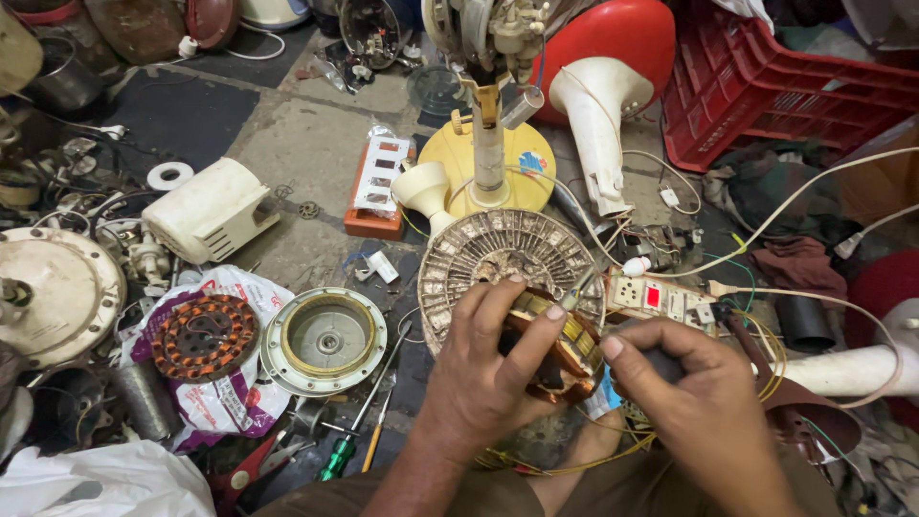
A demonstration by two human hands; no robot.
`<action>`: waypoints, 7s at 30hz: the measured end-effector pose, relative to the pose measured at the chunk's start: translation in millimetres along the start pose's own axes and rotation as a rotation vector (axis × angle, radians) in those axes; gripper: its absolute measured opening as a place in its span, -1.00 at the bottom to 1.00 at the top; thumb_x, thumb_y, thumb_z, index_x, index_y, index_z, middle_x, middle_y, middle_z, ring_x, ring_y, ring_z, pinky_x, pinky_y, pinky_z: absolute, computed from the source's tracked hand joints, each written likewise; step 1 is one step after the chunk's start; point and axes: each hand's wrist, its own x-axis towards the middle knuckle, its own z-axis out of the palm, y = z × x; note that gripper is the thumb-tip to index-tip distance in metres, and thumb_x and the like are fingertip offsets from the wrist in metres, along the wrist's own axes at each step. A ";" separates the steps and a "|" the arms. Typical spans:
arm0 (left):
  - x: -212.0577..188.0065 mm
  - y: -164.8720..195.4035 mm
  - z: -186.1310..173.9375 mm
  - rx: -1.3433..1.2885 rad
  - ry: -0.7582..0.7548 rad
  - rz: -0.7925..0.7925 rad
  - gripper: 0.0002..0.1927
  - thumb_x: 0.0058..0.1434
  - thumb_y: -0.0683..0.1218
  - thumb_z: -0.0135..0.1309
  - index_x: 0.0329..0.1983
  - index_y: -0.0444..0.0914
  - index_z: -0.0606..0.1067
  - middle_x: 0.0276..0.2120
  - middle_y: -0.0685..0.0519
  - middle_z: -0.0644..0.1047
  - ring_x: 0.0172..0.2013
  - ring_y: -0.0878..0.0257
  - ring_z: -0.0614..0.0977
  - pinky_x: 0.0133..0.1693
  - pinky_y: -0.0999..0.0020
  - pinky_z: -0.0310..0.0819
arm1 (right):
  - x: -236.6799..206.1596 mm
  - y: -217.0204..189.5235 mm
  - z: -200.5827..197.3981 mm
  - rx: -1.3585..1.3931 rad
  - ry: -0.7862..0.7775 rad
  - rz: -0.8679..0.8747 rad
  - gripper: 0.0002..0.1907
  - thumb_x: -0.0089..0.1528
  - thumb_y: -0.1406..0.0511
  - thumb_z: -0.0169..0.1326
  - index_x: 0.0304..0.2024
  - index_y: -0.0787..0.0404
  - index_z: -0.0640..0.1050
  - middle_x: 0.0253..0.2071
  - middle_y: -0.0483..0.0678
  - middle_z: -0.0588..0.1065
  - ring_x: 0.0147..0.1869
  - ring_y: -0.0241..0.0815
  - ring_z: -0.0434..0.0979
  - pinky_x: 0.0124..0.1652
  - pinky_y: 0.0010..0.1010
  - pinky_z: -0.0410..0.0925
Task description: The person sits on the floor of a cluttered repair workshop rewinding and reassembling a ceiling fan motor. They wind copper wire around the rotor, strip and route the wire leads, use a screwdriver on the motor, and press and fit the copper rotor into the fan stator housing.
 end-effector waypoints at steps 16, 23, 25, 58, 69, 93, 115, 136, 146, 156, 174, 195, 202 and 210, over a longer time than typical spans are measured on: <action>3.8 -3.6 -1.5 0.002 0.008 -0.033 0.15 -0.22 0.02 0.56 0.43 -0.04 0.17 0.29 -0.17 0.23 0.24 -0.25 0.37 0.26 -0.15 0.39 | 15.7 13.3 -12.1 0.497 0.042 -0.067 -0.78 0.37 0.34 0.04 -0.06 0.41 0.58 -0.23 0.02 0.56 -0.21 -0.23 0.52 -0.21 -0.36 0.43; 2.2 -2.6 -1.1 0.012 -0.003 -0.036 0.14 -0.17 0.04 0.57 0.44 -0.04 0.16 0.30 -0.17 0.22 0.24 -0.24 0.37 0.27 -0.16 0.38 | 11.3 18.6 -1.7 0.028 -0.085 -0.070 -0.80 0.22 0.33 0.21 -0.18 0.36 0.66 -0.32 -0.10 0.59 -0.30 -0.34 0.49 -0.28 -0.46 0.40; 2.2 -3.2 -0.8 0.017 -0.009 -0.030 0.14 -0.18 0.04 0.57 0.43 -0.04 0.17 0.30 -0.17 0.22 0.24 -0.26 0.36 0.27 -0.17 0.37 | 14.5 23.1 -3.1 -0.001 -0.096 -0.088 -0.81 0.25 0.31 0.21 -0.21 0.35 0.67 -0.35 -0.11 0.58 -0.31 -0.36 0.47 -0.30 -0.48 0.38; 3.7 -1.8 1.1 0.033 -0.072 -0.053 0.13 -0.24 0.01 0.56 0.43 -0.03 0.22 0.29 -0.16 0.23 0.24 -0.25 0.35 0.22 -0.15 0.41 | 6.5 -8.0 14.7 -0.440 0.106 -0.503 -0.90 0.21 0.37 0.17 -0.33 0.32 0.56 -0.38 -0.16 0.50 -0.43 -0.42 0.39 -0.54 -0.56 0.17; 3.9 -0.6 1.6 -0.004 -0.095 -0.113 0.16 -0.32 0.00 0.56 0.40 -0.03 0.22 0.27 -0.17 0.23 0.23 -0.28 0.35 0.22 -0.17 0.39 | 32.3 11.2 -23.0 0.148 -0.036 -0.199 -0.87 0.34 0.36 0.10 -0.18 0.35 0.57 -0.32 -0.09 0.52 -0.25 -0.33 0.48 -0.19 -0.50 0.38; -5.0 -3.0 25.8 -0.179 -0.069 -0.465 0.23 -0.33 0.10 0.56 0.40 -0.20 0.16 0.29 -0.24 0.25 0.31 -0.23 0.33 0.26 -0.03 0.33 | 40.6 47.2 -27.6 0.007 0.008 0.085 -0.69 0.31 0.29 0.09 0.01 0.35 0.66 -0.21 0.04 0.62 -0.25 -0.20 0.53 -0.21 -0.36 0.41; 7.7 -36.8 -3.5 0.068 -0.421 -0.567 0.37 -0.37 0.11 0.60 0.50 -0.14 0.06 0.46 -0.24 0.02 0.42 -0.26 0.01 0.31 -0.12 0.02 | 99.0 163.9 45.1 1.021 -0.001 0.388 -0.73 0.43 0.14 0.08 0.00 0.19 0.48 -0.17 -0.05 0.55 -0.19 -0.19 0.57 -0.17 -0.32 0.43; -59.1 -10.0 59.2 -0.589 0.463 -0.972 -0.91 0.39 -0.16 0.02 -0.15 -0.29 0.49 -0.36 0.08 0.59 -0.35 0.37 0.56 -0.29 0.45 0.49 | 88.5 144.8 88.7 1.115 0.007 0.600 -0.73 0.35 0.18 0.03 -0.04 0.24 0.45 -0.11 0.02 0.49 -0.04 -0.03 0.54 0.01 -0.19 0.49; -68.3 -13.5 57.8 -0.738 0.499 -1.086 -0.91 0.42 -0.11 -0.09 -0.14 -0.23 0.40 -0.28 0.09 0.62 -0.38 0.41 0.59 -0.37 0.50 0.50 | 97.7 127.1 83.2 0.861 -0.185 0.752 -0.60 0.37 0.13 -0.01 0.06 0.33 0.46 -0.02 0.10 0.53 0.01 -0.01 0.56 -0.06 -0.21 0.49; -68.0 -8.9 73.0 -0.657 0.501 -1.033 -0.89 0.46 -0.09 -0.12 -0.12 -0.23 0.38 -0.25 0.09 0.64 -0.29 0.42 0.62 -0.27 0.49 0.52 | 76.3 132.5 48.3 0.645 -0.206 0.701 -0.51 0.38 0.14 -0.12 0.16 0.41 0.43 0.05 0.17 0.51 0.03 0.10 0.57 0.08 -0.12 0.46; -106.6 22.7 -50.5 -0.273 0.530 -1.105 -0.72 0.43 -0.03 -0.06 -0.04 -0.30 0.57 -0.26 0.23 0.60 -0.26 0.54 0.53 -0.20 0.62 0.42 | -90.1 199.6 22.6 -0.413 -0.697 -0.638 -0.73 0.09 0.24 0.33 -0.19 0.16 0.61 -0.24 0.03 0.61 -0.12 0.09 0.62 -0.13 -0.12 0.41; -145.6 -27.4 -57.7 -0.706 0.598 -1.384 -0.79 0.45 -0.06 -0.19 -0.03 -0.25 0.41 -0.60 0.14 0.22 -0.66 0.39 0.16 -0.62 0.42 0.04 | 160.4 146.8 -129.3 -1.286 0.318 0.337 -0.47 0.12 0.08 0.27 0.08 0.15 0.58 0.14 0.17 0.49 0.24 0.23 0.41 0.15 0.11 0.28; -140.5 -20.4 -54.2 -0.667 0.590 -1.383 -0.78 0.47 -0.07 -0.22 0.01 -0.24 0.40 -0.58 0.12 0.23 -0.66 0.39 0.16 -0.60 0.42 0.07 | 152.5 159.2 -141.4 -0.997 0.410 -0.180 -0.82 0.25 0.28 0.19 -0.11 0.11 0.68 -0.08 0.15 0.57 -0.01 0.19 0.57 0.01 -0.05 0.43; -140.9 -15.8 -50.6 -0.717 0.638 -1.355 -0.89 0.46 -0.08 -0.17 -0.04 -0.19 0.33 -0.55 0.12 0.25 -0.61 0.38 0.19 -0.56 0.41 0.11 | 161.6 170.1 -136.5 -1.196 0.302 -0.301 -0.86 0.19 0.33 0.21 -0.20 0.08 0.70 -0.12 0.08 0.56 -0.01 0.16 0.57 -0.03 -0.04 0.44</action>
